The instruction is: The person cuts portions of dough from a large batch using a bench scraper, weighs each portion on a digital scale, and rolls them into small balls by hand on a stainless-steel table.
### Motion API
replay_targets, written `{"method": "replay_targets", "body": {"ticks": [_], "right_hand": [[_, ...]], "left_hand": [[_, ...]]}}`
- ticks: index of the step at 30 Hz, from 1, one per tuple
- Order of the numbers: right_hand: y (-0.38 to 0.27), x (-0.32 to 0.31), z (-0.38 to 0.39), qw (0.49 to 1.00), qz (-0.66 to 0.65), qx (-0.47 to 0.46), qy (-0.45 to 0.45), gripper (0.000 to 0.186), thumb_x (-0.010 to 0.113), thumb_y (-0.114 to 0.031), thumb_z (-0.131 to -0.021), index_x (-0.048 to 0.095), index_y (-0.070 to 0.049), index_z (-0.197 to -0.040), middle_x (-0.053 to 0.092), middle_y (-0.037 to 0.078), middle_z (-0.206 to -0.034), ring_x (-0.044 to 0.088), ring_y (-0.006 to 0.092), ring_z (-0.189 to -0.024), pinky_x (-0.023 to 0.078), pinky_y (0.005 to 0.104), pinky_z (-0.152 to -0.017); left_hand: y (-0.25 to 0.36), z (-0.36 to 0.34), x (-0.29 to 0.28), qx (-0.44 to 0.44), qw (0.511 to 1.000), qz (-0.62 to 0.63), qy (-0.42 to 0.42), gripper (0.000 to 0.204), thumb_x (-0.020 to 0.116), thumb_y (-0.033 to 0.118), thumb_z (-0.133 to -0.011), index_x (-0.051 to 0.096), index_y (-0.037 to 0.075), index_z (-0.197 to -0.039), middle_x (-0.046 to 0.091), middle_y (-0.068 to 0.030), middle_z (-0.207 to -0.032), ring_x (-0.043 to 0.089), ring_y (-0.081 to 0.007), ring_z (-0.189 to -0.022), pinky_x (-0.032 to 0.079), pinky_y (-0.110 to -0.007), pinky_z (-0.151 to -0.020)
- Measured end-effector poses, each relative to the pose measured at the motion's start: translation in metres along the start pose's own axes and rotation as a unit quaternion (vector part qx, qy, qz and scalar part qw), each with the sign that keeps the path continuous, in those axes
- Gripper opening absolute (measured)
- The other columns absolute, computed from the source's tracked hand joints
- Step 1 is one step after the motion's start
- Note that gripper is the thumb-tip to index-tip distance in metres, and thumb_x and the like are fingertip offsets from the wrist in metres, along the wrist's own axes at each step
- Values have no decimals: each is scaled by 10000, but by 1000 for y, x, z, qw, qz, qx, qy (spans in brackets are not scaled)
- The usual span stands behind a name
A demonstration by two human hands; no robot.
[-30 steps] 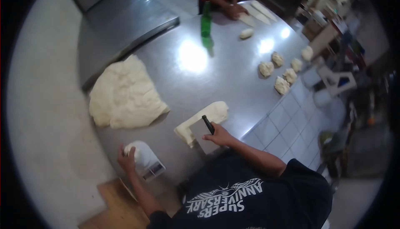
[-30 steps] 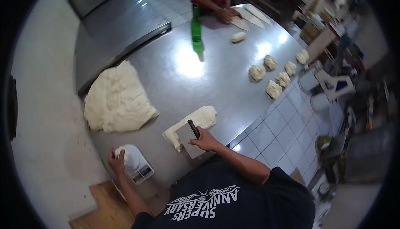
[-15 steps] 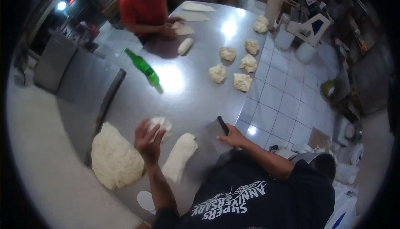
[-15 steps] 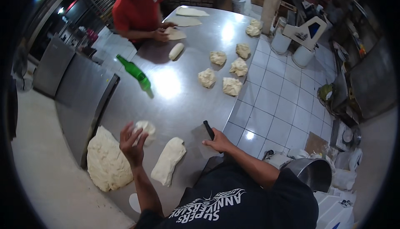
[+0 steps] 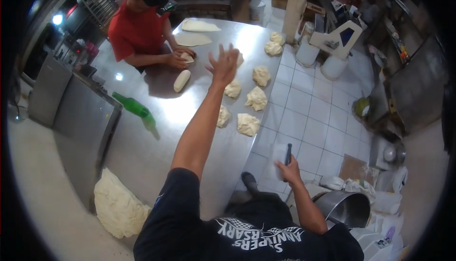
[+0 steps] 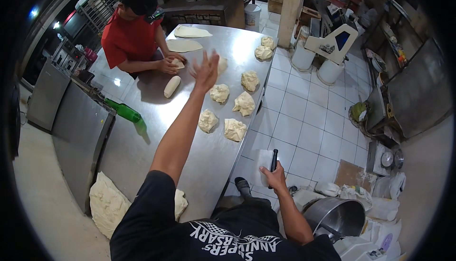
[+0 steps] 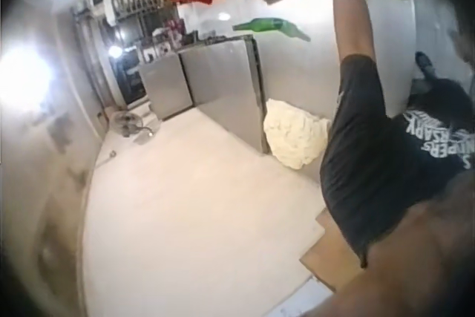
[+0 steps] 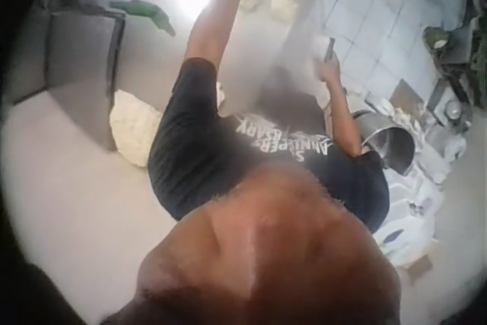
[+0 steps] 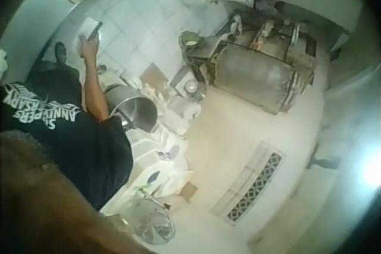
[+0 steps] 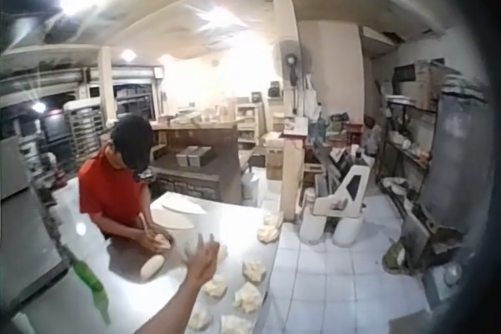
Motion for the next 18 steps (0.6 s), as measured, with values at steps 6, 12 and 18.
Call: {"method": "replay_targets", "body": {"ticks": [6, 12, 18], "right_hand": [[18, 18, -10, 999, -15, 30, -27, 512, 842, -214, -834, 627, 30, -1230, 725, 132, -1058, 687, 225, -939, 551, 365, -847], [0, 115, -3, 967, 97, -25, -232, 529, 816, -186, -866, 607, 38, -1298, 721, 158, -1113, 690, 238, -987, 563, 378, -856], [-22, 238, 55, 883, 133, -111, -437, 495, 826, -196, -845, 585, 54, -1199, 736, 189, -1040, 723, 294, -972, 568, 415, -865]], "left_hand": [[-28, 160, 14, -72, 984, -98, -130, 632, 748, 414, -938, 557, 213, -1505, 263, -222, -1694, 89, -541, -1561, 172, -764, -1175], [-22, 410, -134, -190, 970, -148, -19, 527, 818, 303, -880, 671, 185, -1373, 409, -150, -1624, 203, -465, -1564, 195, -726, -1174], [-13, 577, -301, -385, 850, -354, 56, 748, 847, 502, -801, 621, 146, -1420, 428, -164, -1591, 266, -435, -1538, 210, -687, -1184]]}}
Point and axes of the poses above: each hand's wrist, its own z-axis away from the middle knuckle, its own x-axis out of the palm, y = z × x, the point moved 5 cm from there along -z, towards the middle knuckle
